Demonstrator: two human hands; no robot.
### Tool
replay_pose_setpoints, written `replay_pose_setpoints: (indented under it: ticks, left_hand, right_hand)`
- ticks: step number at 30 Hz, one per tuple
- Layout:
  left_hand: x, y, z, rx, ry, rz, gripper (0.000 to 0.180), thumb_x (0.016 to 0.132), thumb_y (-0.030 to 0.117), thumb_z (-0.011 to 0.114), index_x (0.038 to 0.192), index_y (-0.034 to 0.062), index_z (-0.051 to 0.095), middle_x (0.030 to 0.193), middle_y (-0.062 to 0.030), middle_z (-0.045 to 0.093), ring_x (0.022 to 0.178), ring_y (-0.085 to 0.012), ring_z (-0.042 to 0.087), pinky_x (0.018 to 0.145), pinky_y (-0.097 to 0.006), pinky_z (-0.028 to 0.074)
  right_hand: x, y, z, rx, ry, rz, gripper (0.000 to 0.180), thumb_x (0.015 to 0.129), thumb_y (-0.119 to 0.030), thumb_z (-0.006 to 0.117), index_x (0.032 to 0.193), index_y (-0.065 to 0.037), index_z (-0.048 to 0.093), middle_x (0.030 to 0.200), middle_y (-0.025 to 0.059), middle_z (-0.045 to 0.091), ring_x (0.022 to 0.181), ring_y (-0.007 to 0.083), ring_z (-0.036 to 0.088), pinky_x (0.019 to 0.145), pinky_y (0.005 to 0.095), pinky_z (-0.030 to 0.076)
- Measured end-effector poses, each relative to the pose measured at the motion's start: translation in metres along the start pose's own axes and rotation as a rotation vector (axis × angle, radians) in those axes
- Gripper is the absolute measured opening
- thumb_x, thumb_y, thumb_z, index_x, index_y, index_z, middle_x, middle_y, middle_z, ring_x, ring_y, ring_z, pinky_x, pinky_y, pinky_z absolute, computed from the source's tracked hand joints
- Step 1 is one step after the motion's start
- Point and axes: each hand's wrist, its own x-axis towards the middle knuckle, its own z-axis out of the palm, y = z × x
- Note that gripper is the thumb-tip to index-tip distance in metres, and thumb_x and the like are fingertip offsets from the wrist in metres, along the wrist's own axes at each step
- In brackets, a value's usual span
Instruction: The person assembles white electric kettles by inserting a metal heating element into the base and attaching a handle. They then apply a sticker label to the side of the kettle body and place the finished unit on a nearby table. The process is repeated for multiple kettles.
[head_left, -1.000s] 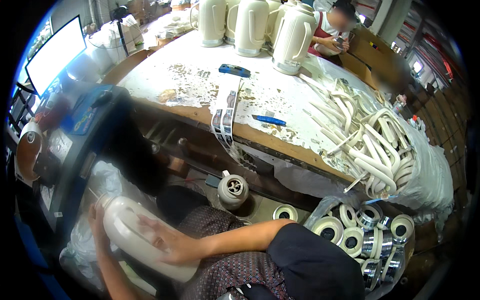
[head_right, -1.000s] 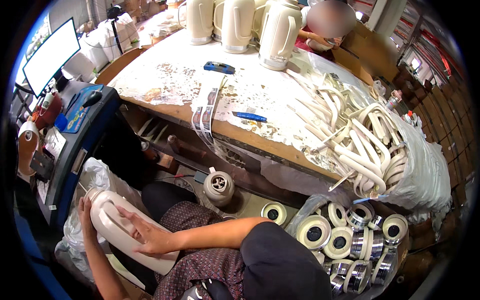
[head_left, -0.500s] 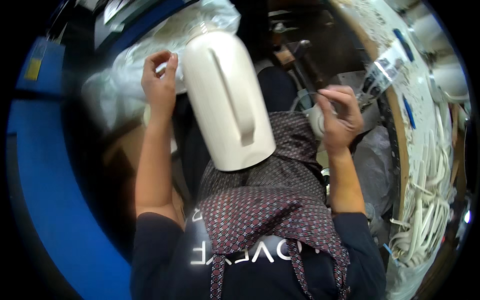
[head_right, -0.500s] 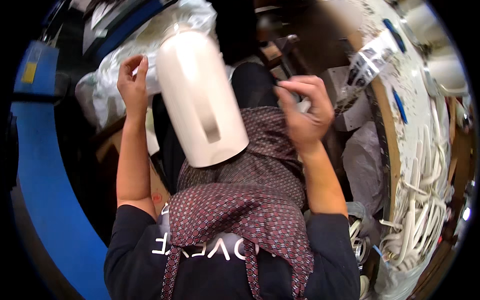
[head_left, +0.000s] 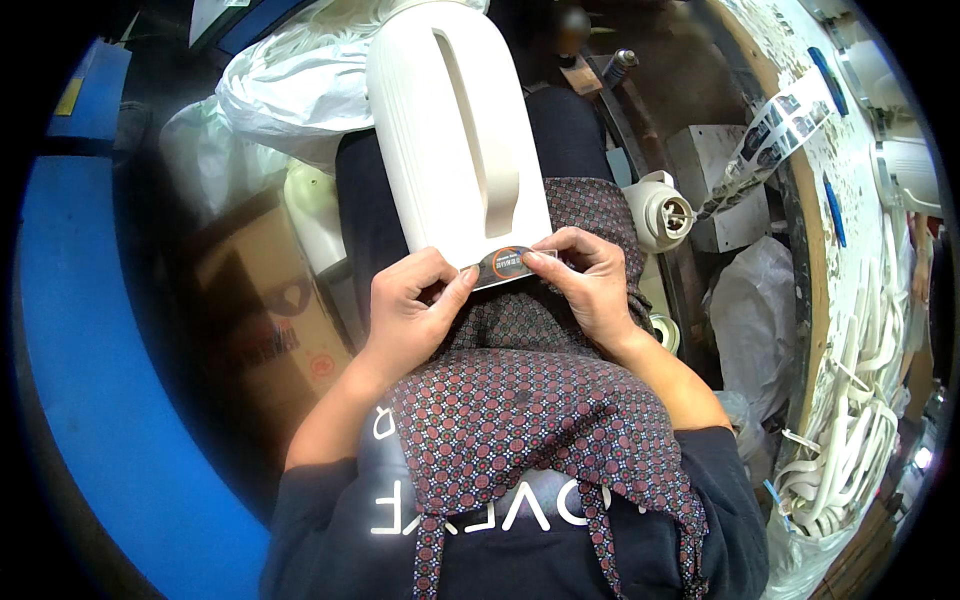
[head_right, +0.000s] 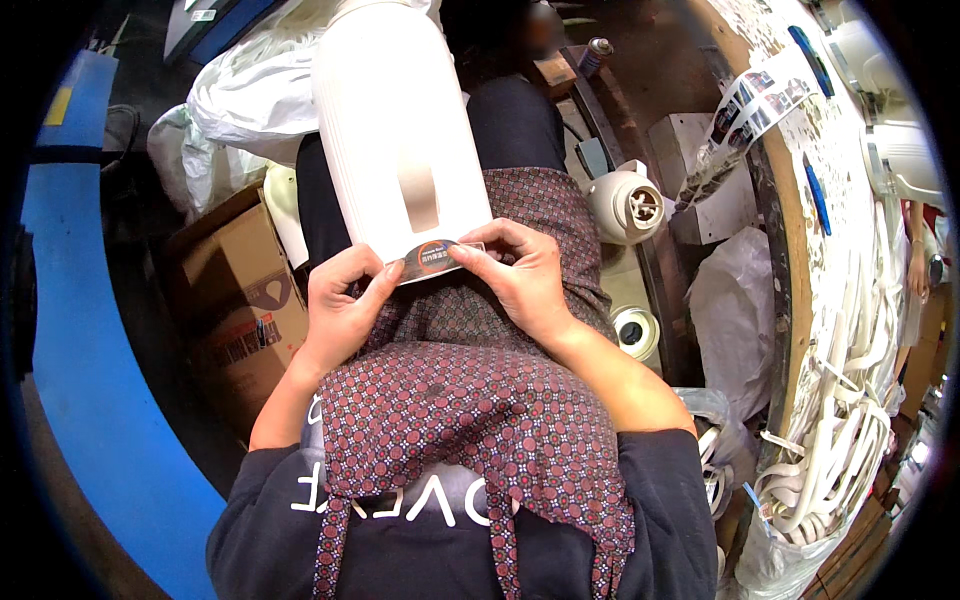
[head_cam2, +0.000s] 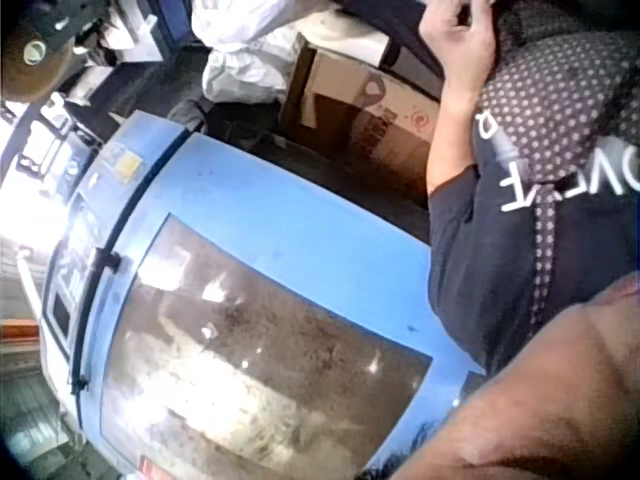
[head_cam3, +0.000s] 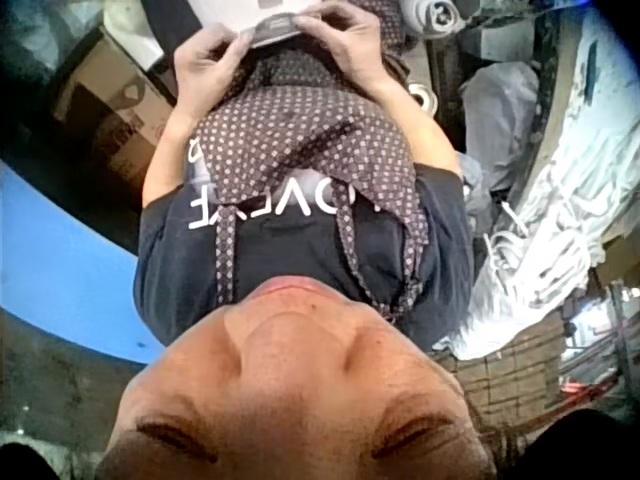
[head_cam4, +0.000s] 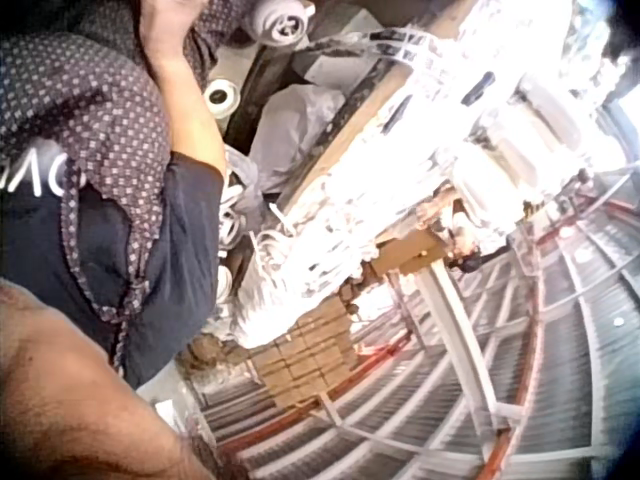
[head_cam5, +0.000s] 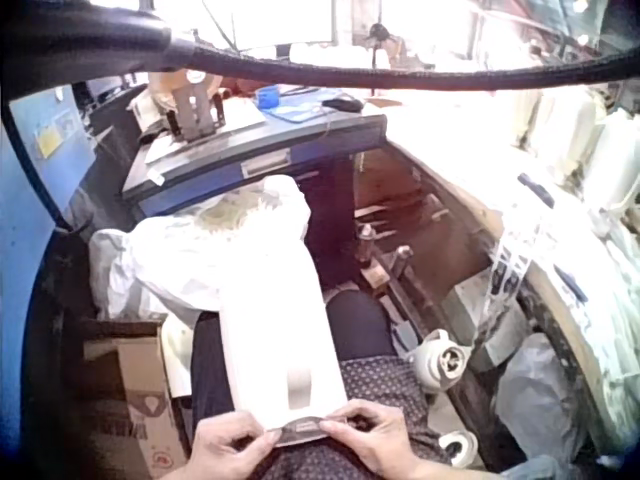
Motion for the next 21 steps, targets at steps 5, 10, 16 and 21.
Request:
replay_pose_setpoints:
  ticks: [5, 10, 16, 21]
  left_hand:
    - [0.0022, -0.0017, 0.0042, 0.213, 0.055, 0.197, 0.023, 0.081, 0.001, 0.069, 0.064, -0.0013, 0.054, 0.059, -0.0064, 0.048, 0.049, -0.0137, 0.044, 0.046, -0.028, 0.033]
    - [0.0033, -0.0024, 0.0054, 0.197, 0.078, 0.215, 0.023, 0.079, -0.001, 0.07, 0.063, -0.0008, 0.053, 0.058, -0.0063, 0.047, 0.048, -0.0142, 0.043, 0.045, -0.029, 0.032]
    - [0.0034, -0.005, 0.0058, 0.189, 0.083, 0.229, 0.023, 0.076, -0.003, 0.071, 0.063, -0.0003, 0.053, 0.058, -0.0058, 0.048, 0.047, -0.0137, 0.044, 0.045, -0.028, 0.033]
    - [0.005, -0.0067, 0.0053, 0.194, 0.074, 0.252, 0.023, 0.075, -0.003, 0.073, 0.063, 0.0001, 0.052, 0.058, -0.0059, 0.048, 0.047, -0.0136, 0.045, 0.044, -0.028, 0.033]
  right_hand:
    - [0.0029, 0.0079, -0.0024, -0.112, -0.001, -0.069, 0.009, 0.081, -0.009, 0.076, 0.086, -0.003, 0.07, 0.077, -0.0032, 0.065, 0.068, 0.0016, 0.051, 0.061, 0.0178, 0.042]
    - [0.004, 0.0082, -0.001, -0.196, -0.017, -0.127, 0.009, 0.081, -0.008, 0.076, 0.086, -0.003, 0.07, 0.076, -0.0034, 0.063, 0.067, 0.002, 0.049, 0.06, 0.0186, 0.04]
    - [0.0049, 0.003, -0.0003, -0.287, -0.008, -0.204, 0.009, 0.08, -0.006, 0.075, 0.086, -0.002, 0.07, 0.075, -0.0016, 0.062, 0.067, 0.0033, 0.05, 0.061, 0.0199, 0.039]
    - [0.0045, 0.0063, 0.0042, -0.376, 0.034, -0.293, 0.01, 0.078, -0.004, 0.076, 0.082, -0.003, 0.067, 0.073, 0.0003, 0.061, 0.065, 0.0072, 0.051, 0.06, 0.0226, 0.04]
